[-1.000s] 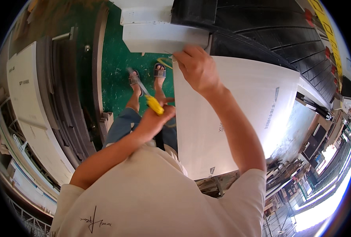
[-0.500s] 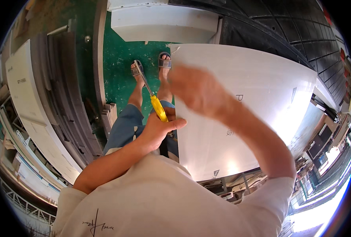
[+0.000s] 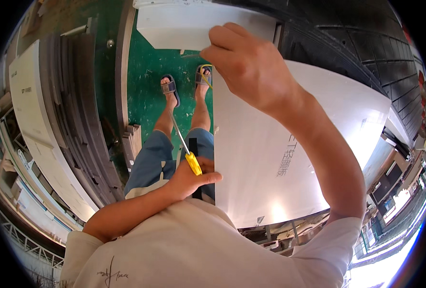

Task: The person cleans the surface of large white rectangular panels using a yellow air blower and a small scraper. They systematically remove dust and debris from the panels, which are stacked on a workbench in a workshop environment.

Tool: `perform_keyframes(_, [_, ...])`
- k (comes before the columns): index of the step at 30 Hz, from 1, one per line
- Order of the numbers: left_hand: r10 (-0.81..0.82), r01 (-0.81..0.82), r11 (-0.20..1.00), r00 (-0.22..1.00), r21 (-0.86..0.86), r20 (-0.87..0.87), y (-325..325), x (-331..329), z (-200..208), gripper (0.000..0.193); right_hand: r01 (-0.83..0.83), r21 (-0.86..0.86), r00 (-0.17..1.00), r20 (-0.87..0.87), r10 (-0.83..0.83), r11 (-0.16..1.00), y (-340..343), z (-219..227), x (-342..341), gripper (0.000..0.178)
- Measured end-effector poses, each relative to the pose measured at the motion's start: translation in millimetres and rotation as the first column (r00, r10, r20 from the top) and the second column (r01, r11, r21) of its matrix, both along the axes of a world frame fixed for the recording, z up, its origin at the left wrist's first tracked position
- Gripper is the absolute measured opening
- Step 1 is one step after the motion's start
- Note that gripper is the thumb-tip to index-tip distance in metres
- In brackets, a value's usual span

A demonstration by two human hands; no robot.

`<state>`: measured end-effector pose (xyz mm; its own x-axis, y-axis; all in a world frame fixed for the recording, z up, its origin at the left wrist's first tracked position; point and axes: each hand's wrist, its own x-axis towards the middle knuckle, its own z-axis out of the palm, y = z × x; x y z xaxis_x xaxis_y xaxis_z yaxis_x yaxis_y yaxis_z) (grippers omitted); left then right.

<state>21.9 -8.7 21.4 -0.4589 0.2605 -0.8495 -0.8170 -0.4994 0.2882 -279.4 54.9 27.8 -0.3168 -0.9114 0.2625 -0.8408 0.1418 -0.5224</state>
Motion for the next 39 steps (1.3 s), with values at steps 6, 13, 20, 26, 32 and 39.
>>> perform_keyframes(6, [0.104,-0.105,0.994,0.994,0.020,0.038,7.6,3.3,-2.4,0.026,-0.211,0.093,0.976,0.068,0.206,0.973,35.7,8.2,47.4,0.021])
perform_keyframes(13, [0.418,-0.422,0.905,0.906,0.051,0.072,-46.7,36.8,-60.7,0.048,-0.144,0.091,0.985,0.110,0.134,0.985,56.5,18.2,70.9,0.011])
perform_keyframes(20, [-0.302,-0.007,0.846,0.817,-0.533,-0.491,-98.4,-151.7,-16.3,0.046,-0.134,0.051,0.986,-0.095,0.138,0.990,40.6,5.8,74.9,0.018])
perform_keyframes(26, [-0.173,-0.049,0.925,0.830,-0.378,-0.531,-87.6,-165.0,-35.9,0.025,-0.130,0.161,0.990,0.069,0.121,0.978,107.4,28.9,191.7,0.024])
perform_keyframes(32, [-0.212,-0.183,0.806,0.799,-0.563,-0.563,-74.2,-170.7,-39.5,0.024,-0.165,0.205,0.975,0.183,0.128,0.965,185.3,39.5,337.0,0.029])
perform_keyframes(39, [-0.406,-0.051,0.740,0.761,-0.670,-0.506,-47.3,-98.6,-19.9,0.023,0.012,0.094,0.998,-0.064,-0.006,0.996,163.6,26.4,290.8,0.018])
